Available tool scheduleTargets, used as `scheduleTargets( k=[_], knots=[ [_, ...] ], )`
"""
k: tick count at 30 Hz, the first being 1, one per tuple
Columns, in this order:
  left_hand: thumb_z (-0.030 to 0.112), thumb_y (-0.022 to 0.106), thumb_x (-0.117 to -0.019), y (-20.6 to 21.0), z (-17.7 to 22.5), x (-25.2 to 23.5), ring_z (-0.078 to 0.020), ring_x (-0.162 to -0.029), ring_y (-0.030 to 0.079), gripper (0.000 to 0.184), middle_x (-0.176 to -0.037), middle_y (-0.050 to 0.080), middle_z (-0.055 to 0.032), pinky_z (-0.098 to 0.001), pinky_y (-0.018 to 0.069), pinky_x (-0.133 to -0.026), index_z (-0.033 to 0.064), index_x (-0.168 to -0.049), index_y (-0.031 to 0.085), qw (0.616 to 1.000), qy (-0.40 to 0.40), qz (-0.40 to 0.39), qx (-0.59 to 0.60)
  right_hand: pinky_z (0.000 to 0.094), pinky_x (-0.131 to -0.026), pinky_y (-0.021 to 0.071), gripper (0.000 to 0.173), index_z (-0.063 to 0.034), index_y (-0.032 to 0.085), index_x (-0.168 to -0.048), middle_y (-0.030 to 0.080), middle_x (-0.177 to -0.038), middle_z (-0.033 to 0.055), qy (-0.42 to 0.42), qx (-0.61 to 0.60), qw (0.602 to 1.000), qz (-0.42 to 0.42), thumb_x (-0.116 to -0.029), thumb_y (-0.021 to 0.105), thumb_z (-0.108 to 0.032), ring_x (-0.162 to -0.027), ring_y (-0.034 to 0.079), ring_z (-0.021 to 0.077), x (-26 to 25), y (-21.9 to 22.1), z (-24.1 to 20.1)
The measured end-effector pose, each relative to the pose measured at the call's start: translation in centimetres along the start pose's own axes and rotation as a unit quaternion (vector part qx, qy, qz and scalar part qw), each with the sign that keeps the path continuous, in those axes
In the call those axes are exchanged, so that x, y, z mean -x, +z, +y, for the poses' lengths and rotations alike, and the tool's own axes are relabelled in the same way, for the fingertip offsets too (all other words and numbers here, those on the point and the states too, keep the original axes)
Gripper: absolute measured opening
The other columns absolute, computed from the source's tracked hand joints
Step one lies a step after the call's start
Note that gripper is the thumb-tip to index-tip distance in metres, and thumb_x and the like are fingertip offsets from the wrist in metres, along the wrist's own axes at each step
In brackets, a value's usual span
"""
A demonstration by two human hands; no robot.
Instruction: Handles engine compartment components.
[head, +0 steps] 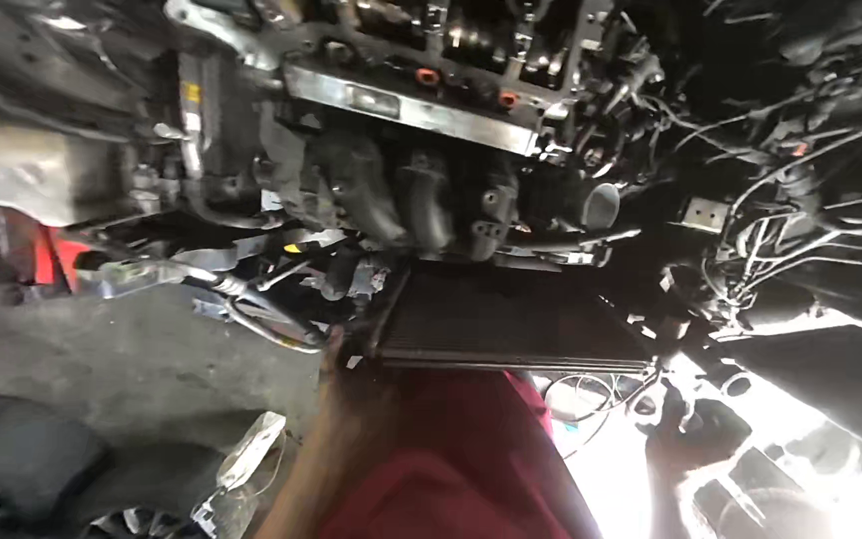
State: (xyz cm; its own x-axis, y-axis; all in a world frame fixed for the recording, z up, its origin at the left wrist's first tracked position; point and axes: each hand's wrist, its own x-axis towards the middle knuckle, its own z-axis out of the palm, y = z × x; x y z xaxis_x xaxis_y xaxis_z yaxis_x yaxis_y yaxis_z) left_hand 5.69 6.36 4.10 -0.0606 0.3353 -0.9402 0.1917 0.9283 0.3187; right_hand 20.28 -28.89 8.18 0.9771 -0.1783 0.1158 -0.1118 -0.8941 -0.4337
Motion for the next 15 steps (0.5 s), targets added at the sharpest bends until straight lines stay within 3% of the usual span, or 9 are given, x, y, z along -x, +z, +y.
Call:
scheduleTargets(
  k=[2,4,6,8,9,11,13,15],
  knots=[
    [0.051,0.048,-0.1038,0.2,0.1,-0.7,-0.0282,-0.102,0.069,0.048,-0.119,0.067,-0.0103,-0.0532,0.0585,-0.081,0.0158,-0.136,0.053,0.998,0.020,0.024,-0.045,0.0369,-0.099,0.0513,0.072,0.0220,0.035,-0.135,0.050,-0.131,0.0388,0.061,-0.036,0.997,0.036,-0.0850,0.075,-0.012,-0.120,0.057,0.0347,-1.7,0.6,2.5],
    [0.047,0.051,-0.1043,0.6,0.3,-1.0,-0.0269,-0.095,0.069,0.044,-0.113,0.067,-0.0101,-0.0503,0.0589,-0.076,0.0122,-0.131,0.057,0.991,0.050,0.069,-0.101,0.0378,-0.110,0.0444,0.087,0.0200,0.028,-0.145,0.043,-0.144,0.0388,0.088,-0.083,0.993,0.020,-0.0822,0.077,-0.015,-0.134,0.048,0.0361,-3.0,1.8,4.3],
    [0.047,0.055,-0.1034,0.5,0.3,-1.0,-0.0256,-0.093,0.069,0.048,-0.113,0.066,-0.0107,-0.0469,0.0593,-0.074,0.0082,-0.132,0.057,0.977,0.081,0.121,-0.156,0.0362,-0.116,0.0383,0.095,0.0174,0.033,-0.147,0.040,-0.148,0.0370,0.097,-0.080,0.992,0.000,-0.0772,0.080,-0.027,-0.139,0.044,0.0360,-3.9,2.7,5.1],
    [0.046,0.057,-0.1030,0.2,0.4,-0.9,-0.0281,-0.099,0.067,0.053,-0.120,0.063,-0.0141,-0.0491,0.0590,-0.078,0.0048,-0.135,0.054,0.967,0.115,0.155,-0.165,0.0453,-0.117,0.0364,0.094,0.0176,0.044,-0.140,0.044,-0.142,0.0401,0.049,-0.028,0.998,-0.002,-0.0716,0.084,-0.033,-0.135,0.045,0.0458,-4.6,3.3,5.6],
    [0.048,0.056,-0.1030,0.6,0.6,-0.8,-0.0261,-0.096,0.068,0.051,-0.116,0.064,-0.0120,-0.0484,0.0587,-0.076,0.0066,-0.133,0.055,0.964,0.127,0.167,-0.162,0.0493,-0.117,0.0365,0.097,0.0184,0.042,-0.141,0.045,-0.143,0.0411,0.048,-0.017,0.999,-0.015,-0.0721,0.086,-0.033,-0.135,0.047,0.0482,-4.6,3.5,5.3],
    [0.050,0.056,-0.1022,2.2,0.5,-0.5,-0.0217,-0.087,0.065,0.049,-0.105,0.064,-0.0083,-0.0455,0.0557,-0.073,0.0091,-0.128,0.057,0.958,0.142,0.194,-0.156,0.0470,-0.117,0.0380,0.095,0.0194,0.042,-0.141,0.049,-0.143,0.0380,0.061,-0.040,0.997,-0.035,-0.0749,0.084,-0.033,-0.136,0.050,0.0425,-4.3,4.1,4.7],
    [0.049,0.060,-0.1005,3.9,-0.3,-1.1,-0.0210,-0.080,0.062,0.050,-0.097,0.063,-0.0100,-0.0449,0.0540,-0.068,0.0055,-0.125,0.058,0.946,0.162,0.243,-0.141,0.0347,-0.115,0.0417,0.085,0.0208,0.042,-0.140,0.053,-0.139,0.0331,0.092,-0.110,0.989,-0.028,-0.0791,0.082,-0.023,-0.134,0.053,0.0289,-4.5,5.1,3.9],
    [0.046,0.063,-0.0993,4.7,-0.6,-2.1,-0.0202,-0.077,0.064,0.049,-0.093,0.065,-0.0112,-0.0438,0.0549,-0.066,0.0017,-0.119,0.060,0.924,0.193,0.295,-0.151,0.0267,-0.110,0.0446,0.069,0.0245,0.046,-0.133,0.058,-0.131,0.0333,0.086,-0.144,0.986,-0.004,-0.0843,0.078,-0.013,-0.128,0.058,0.0221,-4.8,5.7,3.2]
  ],
)
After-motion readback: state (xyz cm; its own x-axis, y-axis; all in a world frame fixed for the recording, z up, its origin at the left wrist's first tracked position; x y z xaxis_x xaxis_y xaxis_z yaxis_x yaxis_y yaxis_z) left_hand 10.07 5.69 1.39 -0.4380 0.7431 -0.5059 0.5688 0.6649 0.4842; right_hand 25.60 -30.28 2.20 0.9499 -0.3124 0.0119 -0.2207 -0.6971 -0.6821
